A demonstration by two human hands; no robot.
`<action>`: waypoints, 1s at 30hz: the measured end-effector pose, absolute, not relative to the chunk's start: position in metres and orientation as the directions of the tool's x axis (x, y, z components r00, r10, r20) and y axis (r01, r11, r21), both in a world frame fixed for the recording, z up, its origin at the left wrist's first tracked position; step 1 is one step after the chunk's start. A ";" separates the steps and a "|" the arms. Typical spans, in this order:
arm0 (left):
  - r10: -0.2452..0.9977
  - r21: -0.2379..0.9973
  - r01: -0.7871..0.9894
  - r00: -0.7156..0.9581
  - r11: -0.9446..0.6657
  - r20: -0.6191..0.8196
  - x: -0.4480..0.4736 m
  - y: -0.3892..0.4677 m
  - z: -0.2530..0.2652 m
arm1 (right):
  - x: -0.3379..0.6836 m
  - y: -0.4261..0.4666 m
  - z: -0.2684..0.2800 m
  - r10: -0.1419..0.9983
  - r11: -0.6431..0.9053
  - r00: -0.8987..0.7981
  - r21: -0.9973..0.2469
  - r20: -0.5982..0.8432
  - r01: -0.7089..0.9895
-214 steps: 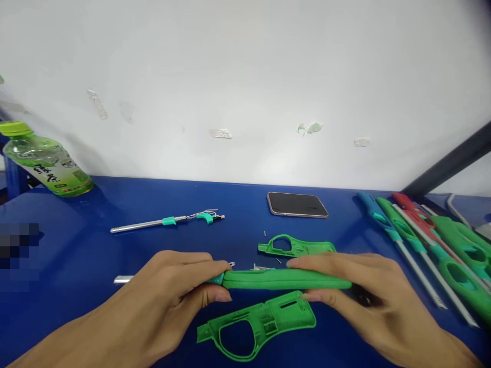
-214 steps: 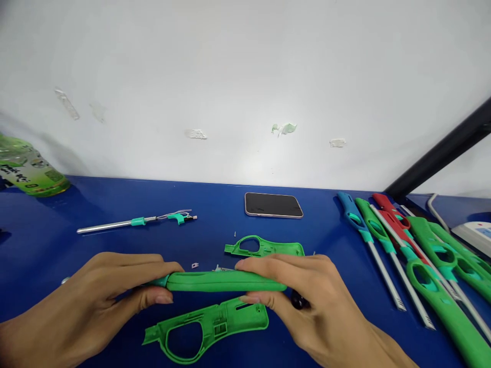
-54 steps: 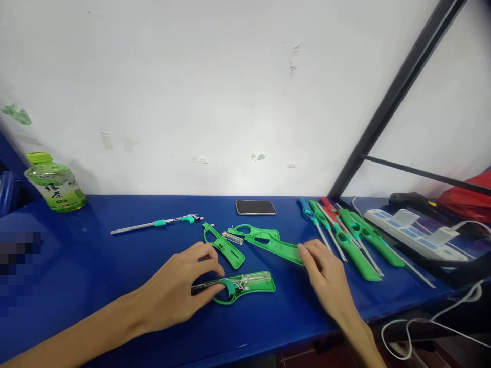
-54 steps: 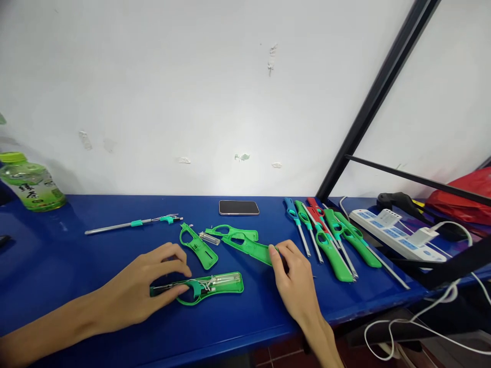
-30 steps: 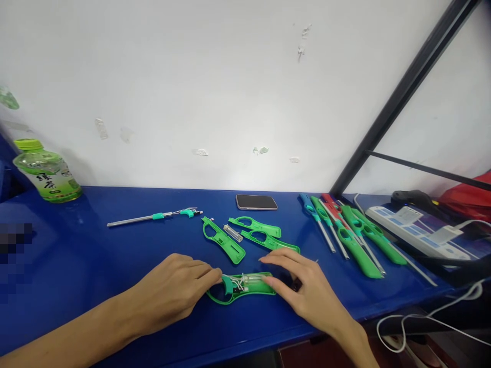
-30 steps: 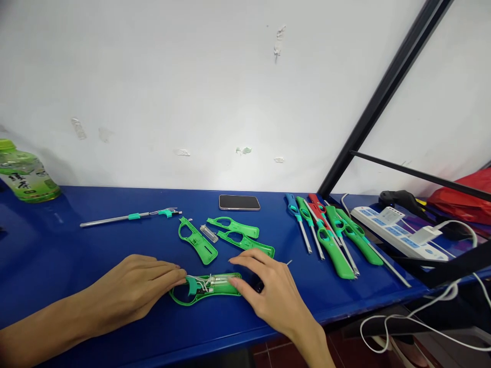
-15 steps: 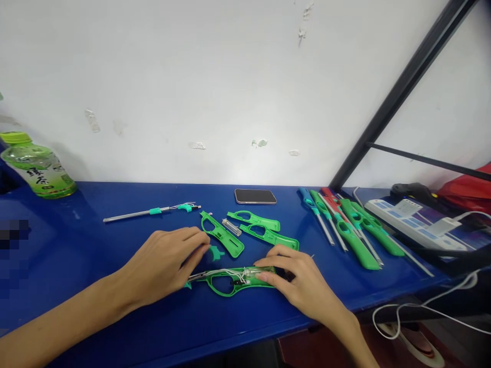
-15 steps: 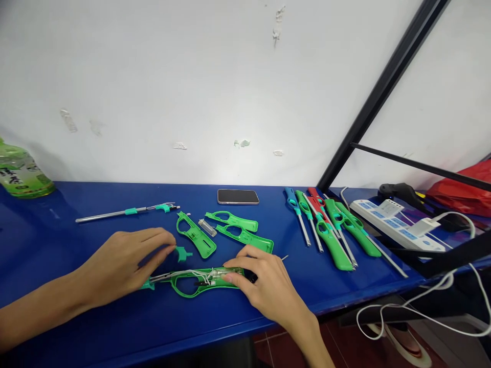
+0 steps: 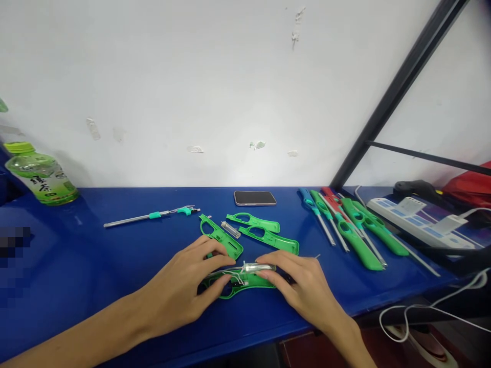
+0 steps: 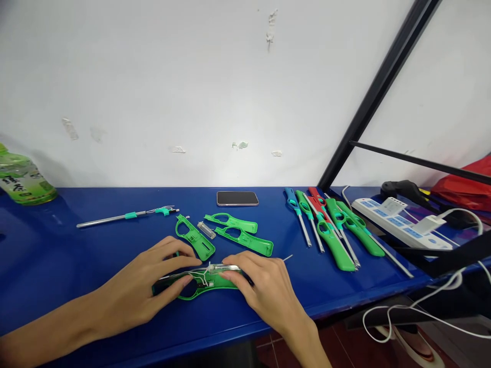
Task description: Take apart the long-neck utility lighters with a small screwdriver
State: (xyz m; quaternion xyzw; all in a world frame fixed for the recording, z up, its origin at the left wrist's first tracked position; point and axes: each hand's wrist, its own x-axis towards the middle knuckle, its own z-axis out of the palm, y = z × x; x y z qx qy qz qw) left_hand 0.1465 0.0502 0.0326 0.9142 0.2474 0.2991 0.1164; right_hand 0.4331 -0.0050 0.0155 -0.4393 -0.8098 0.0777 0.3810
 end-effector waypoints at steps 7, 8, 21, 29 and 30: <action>0.526 0.423 0.347 0.725 -0.837 0.446 0.149 0.055 0.032 | 0.432 -0.005 0.015 0.761 0.610 -0.326 -0.449 0.561 0.653; 0.529 0.427 0.350 0.727 -0.834 0.438 0.149 0.055 0.032 | 0.432 -0.005 0.015 0.757 0.614 -0.328 -0.446 0.565 0.651; 0.464 0.332 0.347 0.789 -0.877 0.403 0.146 0.057 0.033 | 0.438 -0.005 0.014 0.778 0.554 -0.243 -0.452 0.579 0.699; 0.469 0.262 0.389 0.751 -0.883 0.465 0.138 0.062 0.033 | 0.436 -0.001 0.017 0.789 0.531 -0.183 -0.501 0.587 0.683; 0.474 0.260 0.397 0.734 -0.880 0.486 0.138 0.062 0.033 | 0.432 0.001 0.018 0.788 0.541 -0.196 -0.503 0.584 0.674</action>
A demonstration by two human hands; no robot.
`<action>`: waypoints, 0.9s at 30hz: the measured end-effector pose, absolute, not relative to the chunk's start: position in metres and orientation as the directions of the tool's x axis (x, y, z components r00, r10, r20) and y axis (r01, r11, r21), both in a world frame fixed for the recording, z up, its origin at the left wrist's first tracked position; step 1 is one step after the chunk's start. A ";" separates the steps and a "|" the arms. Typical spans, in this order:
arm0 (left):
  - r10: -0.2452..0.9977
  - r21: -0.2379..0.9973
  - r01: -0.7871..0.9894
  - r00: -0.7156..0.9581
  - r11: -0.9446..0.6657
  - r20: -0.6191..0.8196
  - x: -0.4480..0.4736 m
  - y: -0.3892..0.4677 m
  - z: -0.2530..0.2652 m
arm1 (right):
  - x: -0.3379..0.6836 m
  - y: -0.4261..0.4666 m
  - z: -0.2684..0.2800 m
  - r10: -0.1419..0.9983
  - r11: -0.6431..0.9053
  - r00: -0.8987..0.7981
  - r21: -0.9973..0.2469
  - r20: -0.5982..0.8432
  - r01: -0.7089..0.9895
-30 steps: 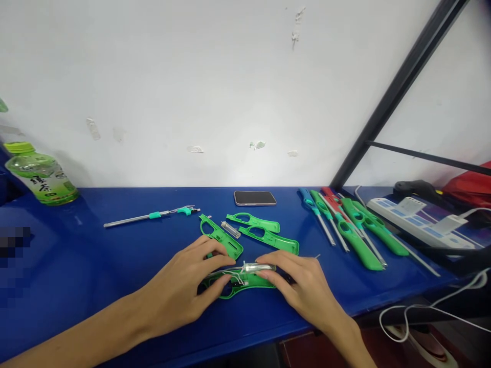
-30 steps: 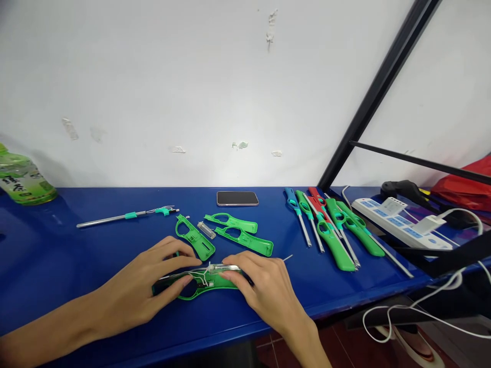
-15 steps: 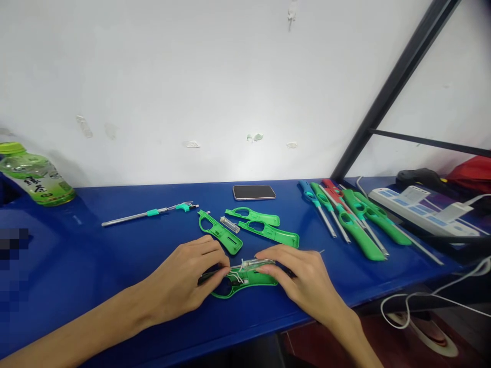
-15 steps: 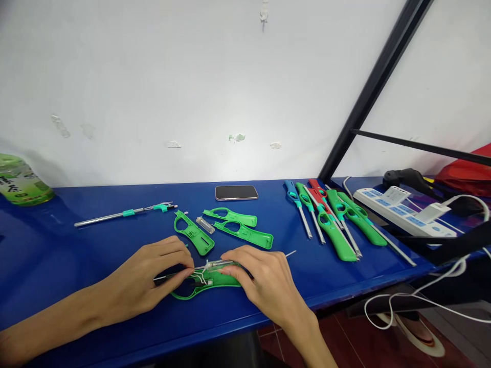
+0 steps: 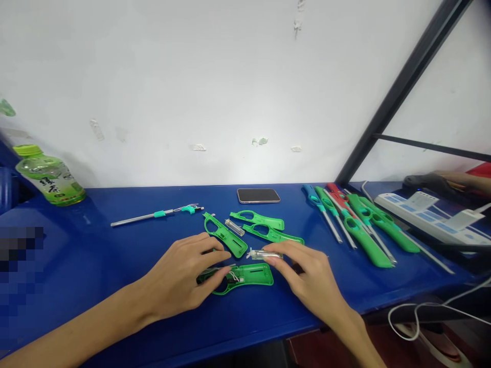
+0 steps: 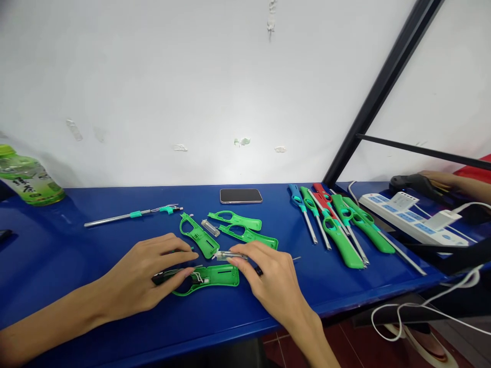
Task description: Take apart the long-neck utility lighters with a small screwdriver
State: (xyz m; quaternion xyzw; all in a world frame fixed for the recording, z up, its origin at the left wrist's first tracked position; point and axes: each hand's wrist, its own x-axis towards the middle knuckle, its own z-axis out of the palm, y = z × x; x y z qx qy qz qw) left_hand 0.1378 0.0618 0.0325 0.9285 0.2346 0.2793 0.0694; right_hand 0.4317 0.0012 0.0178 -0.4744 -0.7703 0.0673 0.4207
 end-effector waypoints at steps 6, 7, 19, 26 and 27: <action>0.514 0.299 0.420 0.655 -0.857 0.554 0.134 0.066 0.033 | 0.399 0.017 0.030 0.782 0.582 -0.275 -0.498 0.560 0.643; 0.521 0.311 0.418 0.653 -0.853 0.550 0.132 0.068 0.034 | 0.395 0.020 0.032 0.777 0.588 -0.281 -0.490 0.563 0.643; 0.675 0.578 0.416 0.649 -0.702 0.353 0.129 0.068 0.058 | 0.392 0.023 0.041 0.804 0.573 -0.314 -0.518 0.504 0.635; 0.753 0.463 0.595 0.551 -0.657 0.361 0.109 0.098 0.052 | 0.432 0.022 0.044 0.889 0.421 -0.238 -0.493 0.391 0.761; 0.756 0.436 0.618 0.547 -0.654 0.360 0.105 0.102 0.050 | 0.438 0.023 0.044 0.900 0.410 -0.258 -0.479 0.352 0.777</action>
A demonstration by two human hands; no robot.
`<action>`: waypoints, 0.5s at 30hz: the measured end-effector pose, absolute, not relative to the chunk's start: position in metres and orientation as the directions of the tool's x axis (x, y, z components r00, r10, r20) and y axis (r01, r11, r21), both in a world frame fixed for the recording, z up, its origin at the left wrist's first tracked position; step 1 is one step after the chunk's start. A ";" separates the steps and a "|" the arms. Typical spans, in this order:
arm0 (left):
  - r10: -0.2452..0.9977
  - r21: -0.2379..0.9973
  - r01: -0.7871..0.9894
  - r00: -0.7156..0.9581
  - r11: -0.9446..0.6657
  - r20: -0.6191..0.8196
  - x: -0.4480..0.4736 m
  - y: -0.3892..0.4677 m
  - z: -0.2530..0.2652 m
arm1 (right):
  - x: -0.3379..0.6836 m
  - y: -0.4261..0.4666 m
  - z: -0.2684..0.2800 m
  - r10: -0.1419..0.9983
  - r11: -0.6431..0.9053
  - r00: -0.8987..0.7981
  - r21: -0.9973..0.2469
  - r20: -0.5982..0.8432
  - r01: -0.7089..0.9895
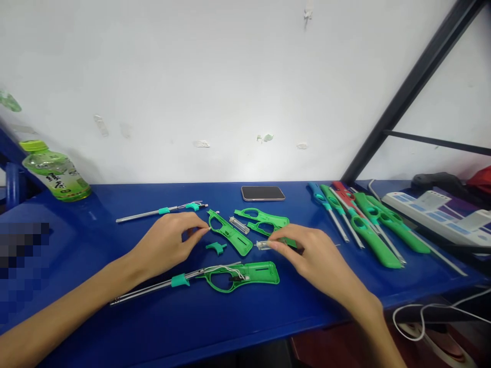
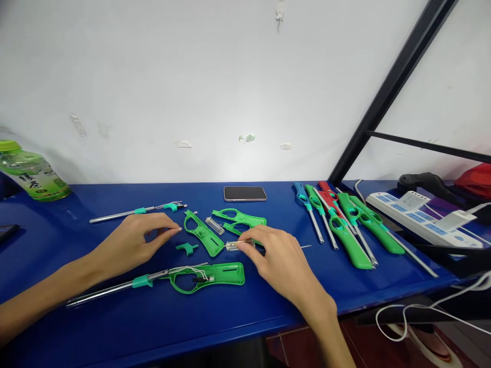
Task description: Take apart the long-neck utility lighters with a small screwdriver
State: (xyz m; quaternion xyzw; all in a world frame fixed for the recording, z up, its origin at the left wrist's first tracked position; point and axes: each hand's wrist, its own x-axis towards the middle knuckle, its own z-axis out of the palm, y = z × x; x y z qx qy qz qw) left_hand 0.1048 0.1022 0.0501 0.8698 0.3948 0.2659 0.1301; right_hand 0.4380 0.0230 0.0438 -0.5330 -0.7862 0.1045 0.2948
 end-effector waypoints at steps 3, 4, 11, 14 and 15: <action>0.761 0.369 0.666 0.549 -0.649 0.346 0.097 0.110 0.046 | 0.450 0.027 0.040 0.910 0.404 -0.300 -0.446 0.287 0.799; 0.760 0.353 0.674 0.553 -0.649 0.341 0.096 0.111 0.045 | 0.451 0.029 0.039 0.911 0.401 -0.302 -0.437 0.281 0.805; 0.723 0.298 0.660 0.608 -0.690 0.329 0.100 0.101 0.056 | 0.439 0.025 0.040 0.911 0.374 -0.248 -0.411 0.329 0.831; 0.692 0.284 0.631 0.669 -0.722 0.272 0.100 0.088 0.064 | 0.425 0.014 0.046 0.902 0.409 -0.286 -0.428 0.323 0.806; 0.686 0.278 0.629 0.691 -0.726 0.229 0.099 0.084 0.066 | 0.419 0.010 0.047 0.901 0.417 -0.306 -0.420 0.308 0.806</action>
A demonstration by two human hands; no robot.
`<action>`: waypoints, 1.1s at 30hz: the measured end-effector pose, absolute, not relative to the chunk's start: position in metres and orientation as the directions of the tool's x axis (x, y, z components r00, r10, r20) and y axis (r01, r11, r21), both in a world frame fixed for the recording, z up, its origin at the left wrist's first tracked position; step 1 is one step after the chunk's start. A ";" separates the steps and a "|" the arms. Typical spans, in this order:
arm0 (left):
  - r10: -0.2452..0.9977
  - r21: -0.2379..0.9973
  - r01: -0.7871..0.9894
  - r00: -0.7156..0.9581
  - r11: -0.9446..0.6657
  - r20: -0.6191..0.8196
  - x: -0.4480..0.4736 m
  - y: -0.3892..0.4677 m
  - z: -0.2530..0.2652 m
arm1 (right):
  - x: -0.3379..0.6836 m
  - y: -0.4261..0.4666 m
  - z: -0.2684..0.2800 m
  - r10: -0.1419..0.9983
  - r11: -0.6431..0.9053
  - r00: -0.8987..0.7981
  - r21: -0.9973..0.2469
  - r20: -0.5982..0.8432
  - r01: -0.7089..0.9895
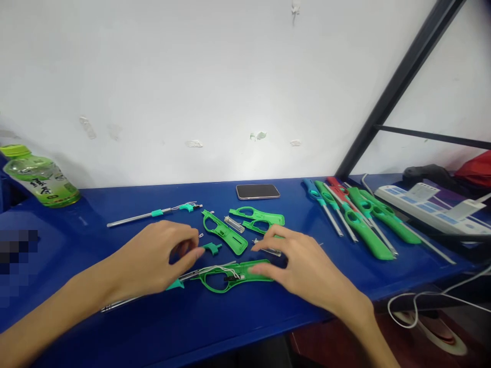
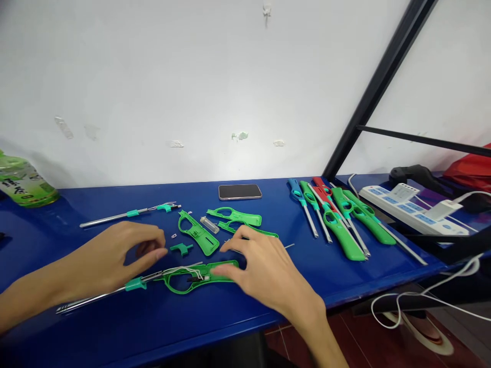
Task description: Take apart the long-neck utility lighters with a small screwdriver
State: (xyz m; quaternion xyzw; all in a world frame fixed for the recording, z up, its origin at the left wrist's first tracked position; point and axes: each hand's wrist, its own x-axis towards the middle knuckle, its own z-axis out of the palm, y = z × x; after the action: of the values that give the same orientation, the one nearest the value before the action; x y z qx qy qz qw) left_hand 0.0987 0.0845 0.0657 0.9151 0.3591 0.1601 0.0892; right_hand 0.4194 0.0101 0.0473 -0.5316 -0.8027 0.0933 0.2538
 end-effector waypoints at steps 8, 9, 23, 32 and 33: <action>0.659 0.336 0.638 0.750 -0.693 -0.065 0.091 0.074 0.067 | 0.395 0.003 0.051 0.912 0.410 -0.367 -0.341 0.184 0.846; 0.656 0.344 0.633 0.752 -0.694 -0.061 0.092 0.074 0.068 | 0.394 0.003 0.051 0.915 0.403 -0.363 -0.345 0.179 0.848; 0.610 0.421 0.538 0.791 -0.730 0.046 0.106 0.069 0.062 | 0.391 0.002 0.061 0.924 0.379 -0.372 -0.359 0.090 0.853; 0.741 0.416 0.626 0.633 -0.660 0.224 0.082 0.101 0.094 | 0.402 -0.003 0.065 0.933 0.359 -0.317 -0.345 0.173 0.867; 0.753 0.391 0.648 0.610 -0.654 0.248 0.078 0.107 0.093 | 0.410 -0.004 0.065 0.936 0.344 -0.292 -0.342 0.196 0.874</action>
State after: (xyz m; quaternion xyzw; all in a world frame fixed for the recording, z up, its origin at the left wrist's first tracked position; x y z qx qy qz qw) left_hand 0.0777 0.1074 0.0928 0.8875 0.3945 0.1983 0.1319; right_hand 0.4098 -0.0039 0.0653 -0.5663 -0.7992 0.0845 0.1827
